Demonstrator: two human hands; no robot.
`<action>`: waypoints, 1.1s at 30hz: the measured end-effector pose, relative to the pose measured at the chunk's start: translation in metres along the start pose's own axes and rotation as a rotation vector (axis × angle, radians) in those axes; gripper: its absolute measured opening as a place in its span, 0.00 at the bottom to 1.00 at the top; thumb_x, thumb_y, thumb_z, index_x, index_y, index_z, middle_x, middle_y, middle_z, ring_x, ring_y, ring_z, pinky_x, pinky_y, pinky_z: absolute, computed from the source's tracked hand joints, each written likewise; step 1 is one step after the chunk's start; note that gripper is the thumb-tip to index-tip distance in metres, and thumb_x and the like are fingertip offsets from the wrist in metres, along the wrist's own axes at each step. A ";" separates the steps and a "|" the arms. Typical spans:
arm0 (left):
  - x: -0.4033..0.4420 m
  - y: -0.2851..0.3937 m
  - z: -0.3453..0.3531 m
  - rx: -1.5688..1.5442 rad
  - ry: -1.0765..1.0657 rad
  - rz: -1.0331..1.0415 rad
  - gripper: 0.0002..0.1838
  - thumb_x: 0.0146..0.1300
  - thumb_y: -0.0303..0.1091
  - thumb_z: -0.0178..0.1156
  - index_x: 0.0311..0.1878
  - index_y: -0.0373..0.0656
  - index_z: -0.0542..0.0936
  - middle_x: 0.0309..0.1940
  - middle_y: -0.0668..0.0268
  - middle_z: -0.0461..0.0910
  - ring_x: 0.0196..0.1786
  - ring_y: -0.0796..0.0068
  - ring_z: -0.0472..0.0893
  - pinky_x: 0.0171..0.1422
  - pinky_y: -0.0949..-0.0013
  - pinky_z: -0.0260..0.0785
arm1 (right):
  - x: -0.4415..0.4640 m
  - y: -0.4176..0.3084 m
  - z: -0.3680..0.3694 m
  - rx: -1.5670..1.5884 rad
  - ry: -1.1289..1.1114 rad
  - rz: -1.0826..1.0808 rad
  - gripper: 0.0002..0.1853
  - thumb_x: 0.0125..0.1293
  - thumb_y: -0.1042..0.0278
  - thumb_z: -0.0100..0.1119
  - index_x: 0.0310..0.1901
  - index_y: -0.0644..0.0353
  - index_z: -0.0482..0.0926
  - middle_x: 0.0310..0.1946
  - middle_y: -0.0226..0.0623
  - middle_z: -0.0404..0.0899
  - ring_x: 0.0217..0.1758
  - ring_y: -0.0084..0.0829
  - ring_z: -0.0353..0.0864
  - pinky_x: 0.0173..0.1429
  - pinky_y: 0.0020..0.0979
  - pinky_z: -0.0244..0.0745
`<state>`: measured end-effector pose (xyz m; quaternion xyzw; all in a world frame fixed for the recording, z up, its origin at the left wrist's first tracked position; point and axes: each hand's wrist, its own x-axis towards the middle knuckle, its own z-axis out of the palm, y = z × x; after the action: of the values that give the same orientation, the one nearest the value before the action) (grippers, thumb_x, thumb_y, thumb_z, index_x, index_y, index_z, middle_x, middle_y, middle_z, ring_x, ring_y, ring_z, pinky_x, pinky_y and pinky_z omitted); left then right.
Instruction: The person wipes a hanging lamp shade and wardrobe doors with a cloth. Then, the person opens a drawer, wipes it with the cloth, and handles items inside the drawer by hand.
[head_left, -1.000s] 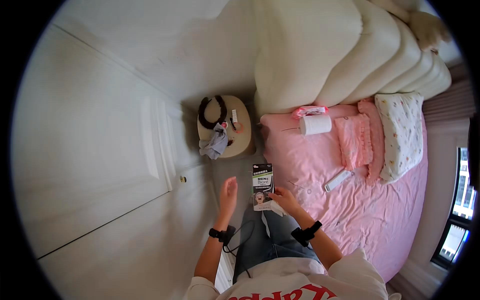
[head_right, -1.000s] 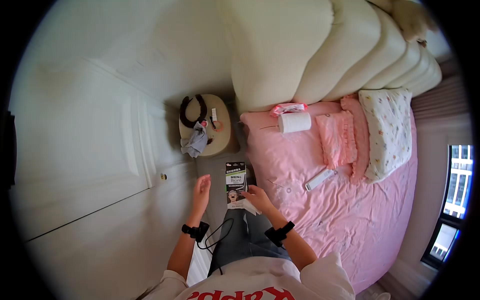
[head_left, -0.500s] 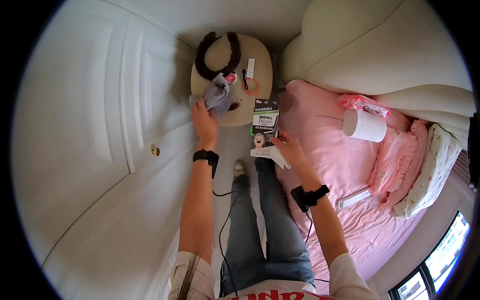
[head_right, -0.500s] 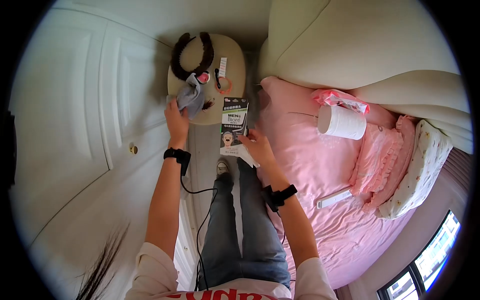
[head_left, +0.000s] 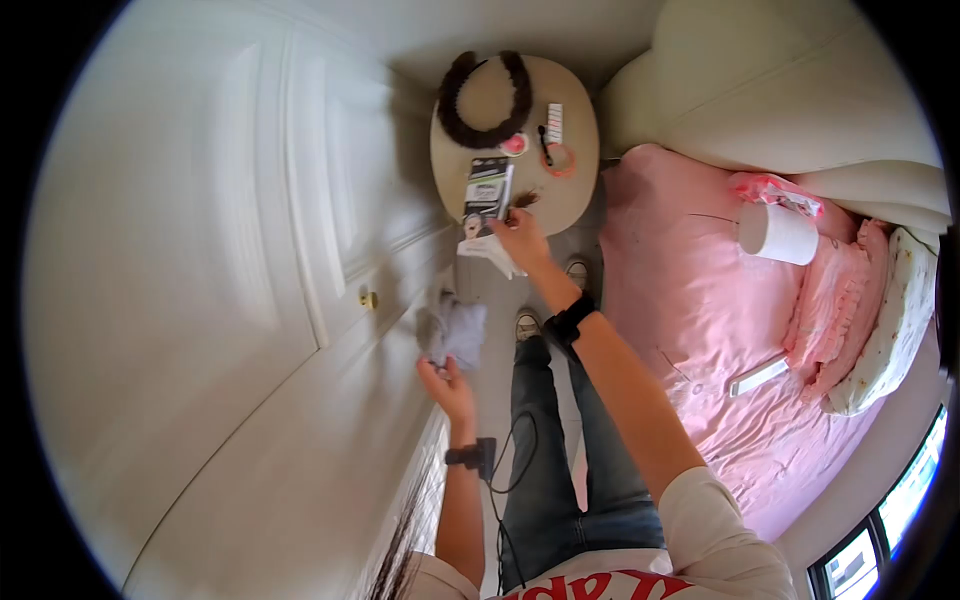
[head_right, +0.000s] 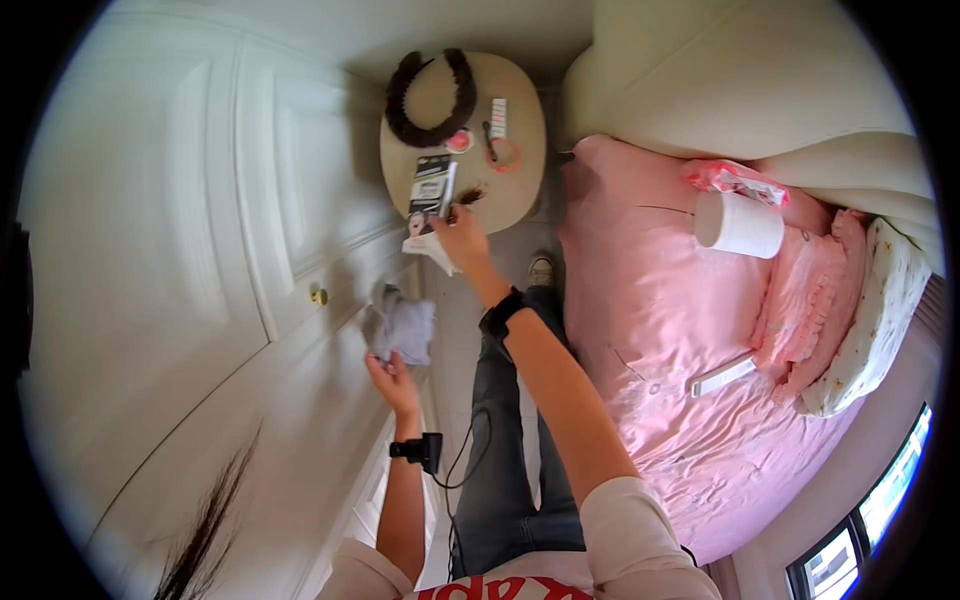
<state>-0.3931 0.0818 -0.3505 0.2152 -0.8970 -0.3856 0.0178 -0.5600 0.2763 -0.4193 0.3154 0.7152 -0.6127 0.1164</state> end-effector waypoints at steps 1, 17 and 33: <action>-0.011 -0.012 -0.001 0.049 0.022 0.010 0.19 0.61 0.29 0.56 0.52 0.32 0.65 0.41 0.56 0.70 0.43 0.65 0.72 0.46 0.67 0.66 | 0.006 0.007 0.008 -0.063 0.071 -0.017 0.21 0.53 0.57 0.61 0.40 0.68 0.74 0.30 0.45 0.78 0.33 0.40 0.77 0.40 0.34 0.70; -0.020 -0.009 -0.006 -0.157 -0.284 -0.273 0.15 0.62 0.32 0.56 0.48 0.35 0.67 0.36 0.67 0.72 0.34 0.83 0.70 0.37 0.81 0.63 | 0.003 -0.014 -0.009 0.040 0.416 -0.100 0.20 0.56 0.62 0.59 0.46 0.65 0.69 0.39 0.46 0.77 0.43 0.37 0.77 0.46 0.33 0.70; 0.000 0.061 -0.022 -0.264 -0.313 -0.132 0.23 0.62 0.43 0.53 0.51 0.33 0.67 0.42 0.59 0.70 0.46 0.68 0.70 0.56 0.70 0.58 | -0.136 -0.044 -0.094 0.799 -0.130 0.049 0.15 0.62 0.76 0.52 0.51 0.64 0.69 0.38 0.32 0.76 0.38 0.20 0.75 0.41 0.22 0.72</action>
<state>-0.4114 0.1039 -0.2922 0.2065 -0.8144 -0.5291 -0.1191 -0.4602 0.3215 -0.2877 0.3132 0.4044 -0.8581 0.0441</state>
